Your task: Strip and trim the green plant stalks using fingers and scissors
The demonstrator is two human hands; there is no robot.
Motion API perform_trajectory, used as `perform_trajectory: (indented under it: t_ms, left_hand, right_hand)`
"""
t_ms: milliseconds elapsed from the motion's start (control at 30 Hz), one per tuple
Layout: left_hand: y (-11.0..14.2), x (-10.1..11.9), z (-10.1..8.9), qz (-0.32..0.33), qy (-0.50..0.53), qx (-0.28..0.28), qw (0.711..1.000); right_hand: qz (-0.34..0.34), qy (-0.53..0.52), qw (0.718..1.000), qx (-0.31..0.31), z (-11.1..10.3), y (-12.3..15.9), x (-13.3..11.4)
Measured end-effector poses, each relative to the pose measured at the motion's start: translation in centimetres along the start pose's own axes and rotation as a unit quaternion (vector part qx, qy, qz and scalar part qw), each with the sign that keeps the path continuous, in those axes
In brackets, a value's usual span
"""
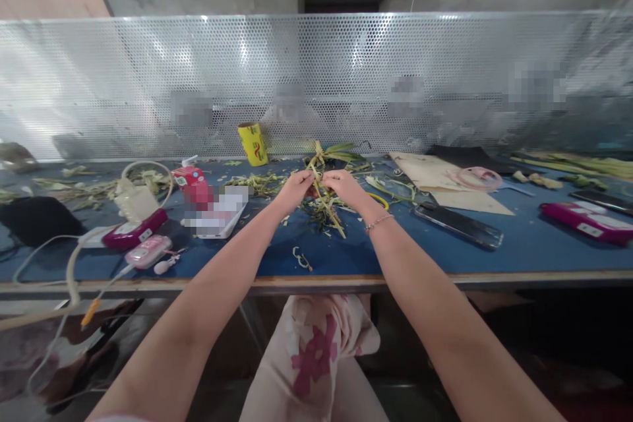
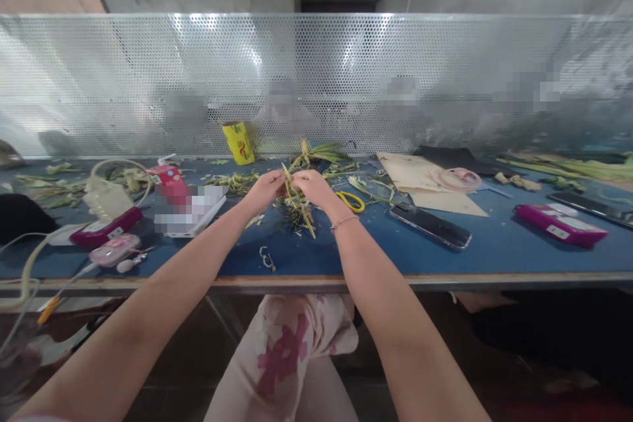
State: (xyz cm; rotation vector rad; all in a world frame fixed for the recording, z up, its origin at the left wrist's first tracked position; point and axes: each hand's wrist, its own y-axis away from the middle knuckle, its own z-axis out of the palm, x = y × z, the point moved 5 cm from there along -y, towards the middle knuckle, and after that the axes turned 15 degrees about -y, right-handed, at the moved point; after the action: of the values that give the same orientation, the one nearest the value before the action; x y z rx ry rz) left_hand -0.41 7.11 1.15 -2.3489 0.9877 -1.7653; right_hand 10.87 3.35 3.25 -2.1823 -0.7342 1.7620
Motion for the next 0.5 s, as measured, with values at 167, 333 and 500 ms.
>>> perform_trajectory:
  t_ms: [167,333,500]
  left_hand:
    - [-0.15,-0.2,-0.01,0.001,-0.022,0.0,1.0]
    - [0.08,0.08,-0.12,-0.002,-0.074,0.024,0.997]
    - [0.25,0.67,-0.62,0.012,-0.122,0.053,0.991]
  right_hand:
    - [0.009,-0.044,0.999,-0.008,0.08,-0.01,-0.03]
    - [-0.017,0.055,0.998,-0.015,0.19,-0.01,0.1]
    - [0.001,0.047,0.999,0.003,0.12,-0.18,0.81]
